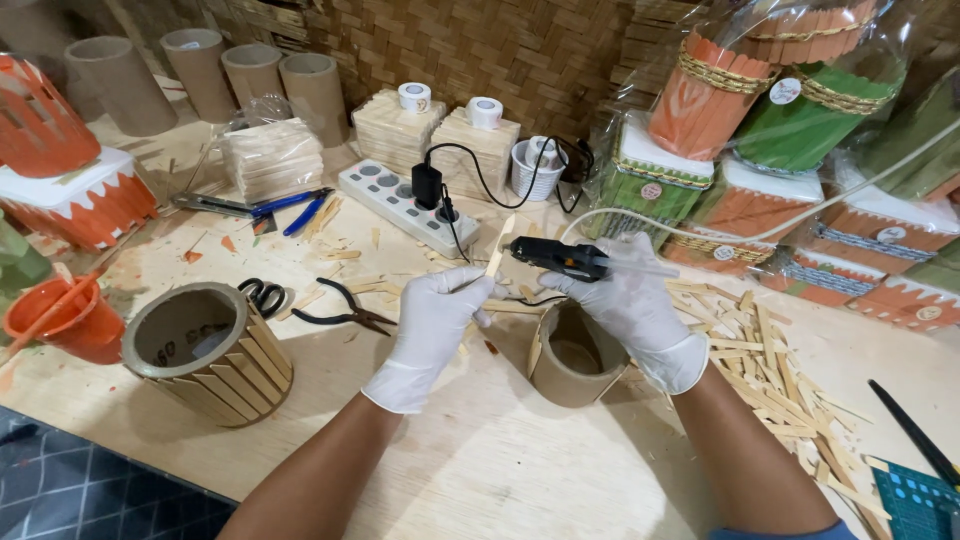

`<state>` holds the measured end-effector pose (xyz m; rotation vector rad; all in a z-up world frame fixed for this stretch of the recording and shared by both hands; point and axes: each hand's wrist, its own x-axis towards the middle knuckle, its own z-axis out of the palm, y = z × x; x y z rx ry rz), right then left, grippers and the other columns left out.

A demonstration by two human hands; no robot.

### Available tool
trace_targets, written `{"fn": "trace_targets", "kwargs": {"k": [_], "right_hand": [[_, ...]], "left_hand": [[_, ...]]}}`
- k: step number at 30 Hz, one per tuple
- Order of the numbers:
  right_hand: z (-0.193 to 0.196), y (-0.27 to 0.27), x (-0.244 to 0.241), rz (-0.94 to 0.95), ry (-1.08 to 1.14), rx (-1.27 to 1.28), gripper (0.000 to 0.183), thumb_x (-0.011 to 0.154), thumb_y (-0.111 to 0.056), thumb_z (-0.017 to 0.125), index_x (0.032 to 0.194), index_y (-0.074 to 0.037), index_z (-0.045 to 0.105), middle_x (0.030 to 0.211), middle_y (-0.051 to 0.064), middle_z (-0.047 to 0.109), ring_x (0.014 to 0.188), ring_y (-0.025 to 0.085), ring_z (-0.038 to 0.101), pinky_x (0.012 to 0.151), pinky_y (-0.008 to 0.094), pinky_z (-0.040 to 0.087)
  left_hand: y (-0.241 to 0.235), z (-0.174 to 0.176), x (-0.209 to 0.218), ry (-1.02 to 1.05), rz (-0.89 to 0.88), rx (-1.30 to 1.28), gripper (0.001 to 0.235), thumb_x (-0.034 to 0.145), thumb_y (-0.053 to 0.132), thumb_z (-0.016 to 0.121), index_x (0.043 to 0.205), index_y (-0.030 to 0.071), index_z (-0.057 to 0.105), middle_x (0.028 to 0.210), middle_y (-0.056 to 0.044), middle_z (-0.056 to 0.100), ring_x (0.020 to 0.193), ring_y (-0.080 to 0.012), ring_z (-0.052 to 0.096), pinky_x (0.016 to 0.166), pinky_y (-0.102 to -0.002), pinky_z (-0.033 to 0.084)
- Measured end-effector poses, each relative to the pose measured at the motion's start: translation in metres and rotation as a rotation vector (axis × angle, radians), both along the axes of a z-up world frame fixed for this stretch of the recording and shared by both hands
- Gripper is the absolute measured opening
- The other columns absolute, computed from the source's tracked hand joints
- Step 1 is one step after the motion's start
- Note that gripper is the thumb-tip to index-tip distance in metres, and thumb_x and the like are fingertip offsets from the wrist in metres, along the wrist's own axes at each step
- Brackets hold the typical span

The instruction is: Glue wooden sticks to a cardboard tube and trim them to size to create a decorative container.

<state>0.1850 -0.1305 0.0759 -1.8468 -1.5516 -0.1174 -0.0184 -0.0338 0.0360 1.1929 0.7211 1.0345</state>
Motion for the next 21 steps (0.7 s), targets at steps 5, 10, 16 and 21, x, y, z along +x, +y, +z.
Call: {"fn": "trace_targets", "kwargs": {"k": [5,10,16,21], "right_hand": [[0.009,-0.003,-0.008,0.006,-0.233,0.067,0.04,0.079,-0.055,0.085,0.079,-0.024,0.061,0.07,-0.006,0.064,0.076,0.012,0.064,0.094,0.029,0.038],[0.02,-0.006,-0.012,-0.014,-0.436,0.024,0.04,0.08,-0.062,0.079,0.088,-0.025,0.064,0.07,0.001,0.062,0.077,0.021,0.067,0.094,0.037,0.042],[0.033,0.003,-0.003,-0.175,0.027,-0.027,0.04,0.072,-0.064,0.087,0.086,-0.03,0.072,0.074,0.0,0.071,0.078,0.021,0.073,0.083,0.029,0.049],[0.024,0.018,0.017,-0.119,0.626,-0.168,0.046,0.078,-0.034,0.088,0.119,-0.016,0.076,0.096,0.004,0.073,0.094,0.016,0.068,0.085,0.033,0.057]], "left_hand": [[0.002,-0.004,0.0,-0.007,0.002,0.009,0.024,0.082,0.003,0.078,0.105,-0.003,0.078,0.084,-0.022,0.077,0.047,-0.0175,0.069,0.046,-0.027,0.056],[0.007,-0.011,0.002,-0.005,0.003,0.032,0.023,0.082,0.004,0.079,0.103,-0.002,0.079,0.082,-0.02,0.077,0.048,-0.0175,0.069,0.047,-0.027,0.056],[0.008,-0.004,-0.002,-0.013,0.025,0.038,0.019,0.081,0.006,0.079,0.1,0.001,0.08,0.08,-0.017,0.077,0.046,-0.0178,0.069,0.045,-0.028,0.055],[0.006,0.002,-0.004,-0.028,0.094,0.037,0.02,0.087,0.007,0.072,0.105,0.001,0.079,0.081,-0.013,0.075,0.047,-0.0151,0.065,0.047,-0.024,0.045]]}}
